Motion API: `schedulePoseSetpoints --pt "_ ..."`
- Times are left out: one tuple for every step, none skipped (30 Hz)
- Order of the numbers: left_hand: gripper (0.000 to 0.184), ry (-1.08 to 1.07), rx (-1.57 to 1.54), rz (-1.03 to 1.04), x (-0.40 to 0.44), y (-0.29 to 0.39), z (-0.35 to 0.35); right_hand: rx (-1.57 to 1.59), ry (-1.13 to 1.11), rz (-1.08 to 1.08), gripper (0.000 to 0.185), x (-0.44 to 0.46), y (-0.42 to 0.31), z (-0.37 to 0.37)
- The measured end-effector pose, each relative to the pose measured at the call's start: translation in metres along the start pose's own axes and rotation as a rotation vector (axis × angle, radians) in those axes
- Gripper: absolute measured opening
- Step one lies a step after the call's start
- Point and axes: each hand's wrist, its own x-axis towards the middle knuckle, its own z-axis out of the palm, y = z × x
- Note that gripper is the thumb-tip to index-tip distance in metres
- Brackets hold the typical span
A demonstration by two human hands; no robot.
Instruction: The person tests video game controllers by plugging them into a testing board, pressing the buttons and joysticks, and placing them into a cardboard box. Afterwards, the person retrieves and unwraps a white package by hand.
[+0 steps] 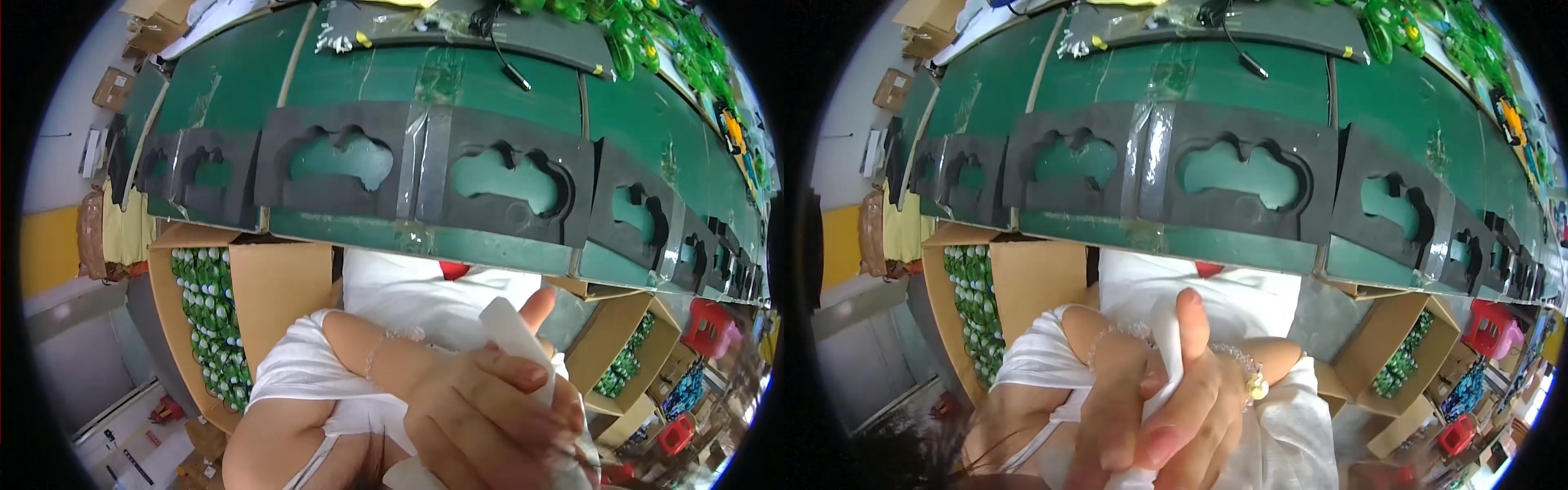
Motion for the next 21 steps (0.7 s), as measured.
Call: schedulePoseSetpoints --pt "0.056 -0.002 -0.006 0.026 0.003 -0.001 -0.001 -0.006 -0.005 0.000 0.062 0.002 0.000 -0.002" --pt "0.056 -0.004 -0.014 0.052 0.004 -0.003 -0.001 -0.006 -0.008 0.003 0.062 0.003 0.000 -0.002" --pt "0.056 0.000 -0.018 0.093 0.006 -0.005 -0.002 -0.002 -0.009 0.000 0.062 0.003 0.000 -0.001" --pt "0.057 -0.005 -0.029 0.107 0.004 -0.006 -0.002 -0.010 -0.014 -0.001 0.062 0.004 0.000 -0.001" --pt "0.057 -0.011 -0.041 0.121 0.001 -0.008 -0.003 -0.022 -0.019 -0.003 0.062 0.005 0.001 -0.002" --pt "0.057 -0.004 -0.038 0.138 0.000 -0.009 -0.002 -0.033 -0.022 -0.006 0.062 0.006 0.001 -0.002" --pt "0.058 0.002 -0.035 0.155 -0.001 -0.010 -0.001 -0.043 -0.028 -0.010 0.062 0.008 0.002 -0.002" --pt "0.058 0.008 -0.033 0.172 -0.002 -0.012 0.000 -0.064 -0.035 -0.015 0.062 0.008 0.001 -0.002" --pt "0.059 0.017 -0.032 0.189 -0.004 -0.013 0.001 -0.077 -0.037 -0.019 0.063 0.009 0.001 -0.002" --pt "0.060 -0.009 -0.044 0.130 -0.009 -0.007 -0.002 -0.097 -0.044 -0.022 0.063 0.010 0.000 -0.002" --pt "0.061 -0.033 -0.054 0.072 -0.012 -0.001 -0.005 -0.121 -0.044 -0.023 0.063 0.011 0.001 -0.002" --pt "0.062 -0.057 -0.063 0.013 -0.015 0.005 -0.007 -0.151 -0.046 -0.027 0.063 0.012 0.001 -0.002" --pt "0.062 -0.014 -0.059 -0.038 -0.017 0.011 -0.003 -0.189 -0.051 -0.029 0.063 0.013 0.002 -0.003" --pt "0.062 -0.012 -0.031 -0.070 -0.016 0.015 -0.001 -0.225 -0.055 -0.032 0.063 0.014 0.001 -0.002" --pt "0.062 -0.015 -0.026 -0.081 -0.014 0.016 -0.002 -0.260 -0.055 -0.034 0.063 0.014 0.001 -0.002" --pt "0.061 -0.013 -0.022 -0.087 -0.014 0.017 -0.001 -0.294 -0.061 -0.035 0.063 0.014 0.001 -0.002" --pt "0.061 -0.011 -0.016 -0.092 -0.013 0.017 -0.001 -0.316 -0.064 -0.035 0.063 0.013 0.001 -0.002" --pt "0.061 -0.008 -0.011 -0.096 -0.012 0.015 -0.001 -0.334 -0.068 -0.037 0.063 0.014 0.000 -0.003" --pt "0.061 -0.005 -0.006 -0.095 -0.011 0.015 -0.002 -0.346 -0.070 -0.035 0.063 0.014 0.000 -0.004" --pt "0.060 -0.008 -0.002 -0.095 -0.010 0.015 -0.003 -0.351 -0.075 -0.035 0.063 0.015 0.000 -0.003" --pt "0.060 -0.009 -0.006 -0.100 -0.009 0.016 -0.003 -0.356 -0.081 -0.038 0.063 0.015 0.000 -0.004"
